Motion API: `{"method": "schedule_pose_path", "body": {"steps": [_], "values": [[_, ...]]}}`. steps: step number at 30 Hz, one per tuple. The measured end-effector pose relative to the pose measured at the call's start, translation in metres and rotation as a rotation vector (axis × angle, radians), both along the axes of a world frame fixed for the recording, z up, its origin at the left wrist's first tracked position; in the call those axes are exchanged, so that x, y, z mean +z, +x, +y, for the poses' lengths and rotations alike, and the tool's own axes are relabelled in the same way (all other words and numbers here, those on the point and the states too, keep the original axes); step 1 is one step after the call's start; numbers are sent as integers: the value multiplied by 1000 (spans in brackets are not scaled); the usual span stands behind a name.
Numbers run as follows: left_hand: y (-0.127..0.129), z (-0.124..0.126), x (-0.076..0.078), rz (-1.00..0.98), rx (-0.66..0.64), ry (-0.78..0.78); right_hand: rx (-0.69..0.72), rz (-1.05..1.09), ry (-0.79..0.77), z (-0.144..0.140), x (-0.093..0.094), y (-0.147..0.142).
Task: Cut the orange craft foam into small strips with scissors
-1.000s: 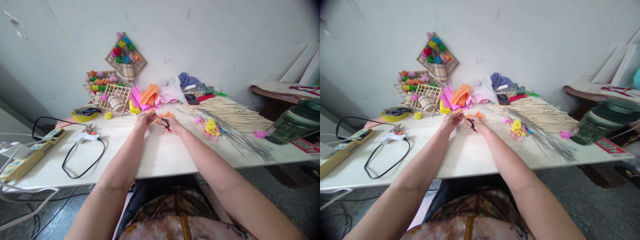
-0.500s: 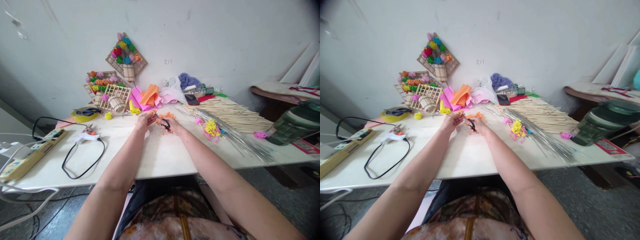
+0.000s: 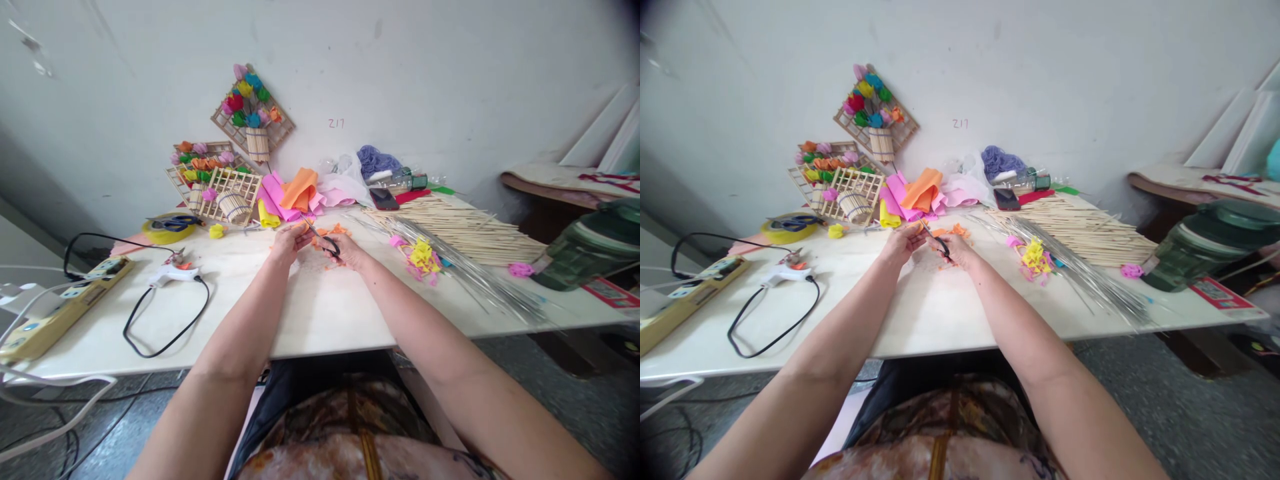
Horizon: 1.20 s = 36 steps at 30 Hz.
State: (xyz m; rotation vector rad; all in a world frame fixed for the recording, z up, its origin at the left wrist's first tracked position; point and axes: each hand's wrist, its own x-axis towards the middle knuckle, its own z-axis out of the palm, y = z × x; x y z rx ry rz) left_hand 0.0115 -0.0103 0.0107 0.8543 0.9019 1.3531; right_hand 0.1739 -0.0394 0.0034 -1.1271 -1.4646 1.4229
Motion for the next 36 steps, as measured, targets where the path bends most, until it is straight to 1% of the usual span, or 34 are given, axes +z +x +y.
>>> {"method": "schedule_pose_path", "body": {"steps": [8,14,19,27,36], "values": [[-2,2,1,-8,-21,-38,-1,-3,7,-1,2,-1],[-2,5,-1,-9,23,-48,-9,-8,2,-3,3,-3],[-2,4,-1,-2,27,-36,6,8,-12,-4,4,-4],[0,2,1,-22,37,-48,-7,37,-48,-5,4,-5],[2,2,-1,-18,-15,-30,-11,54,-17,-2,0,-1]]}}
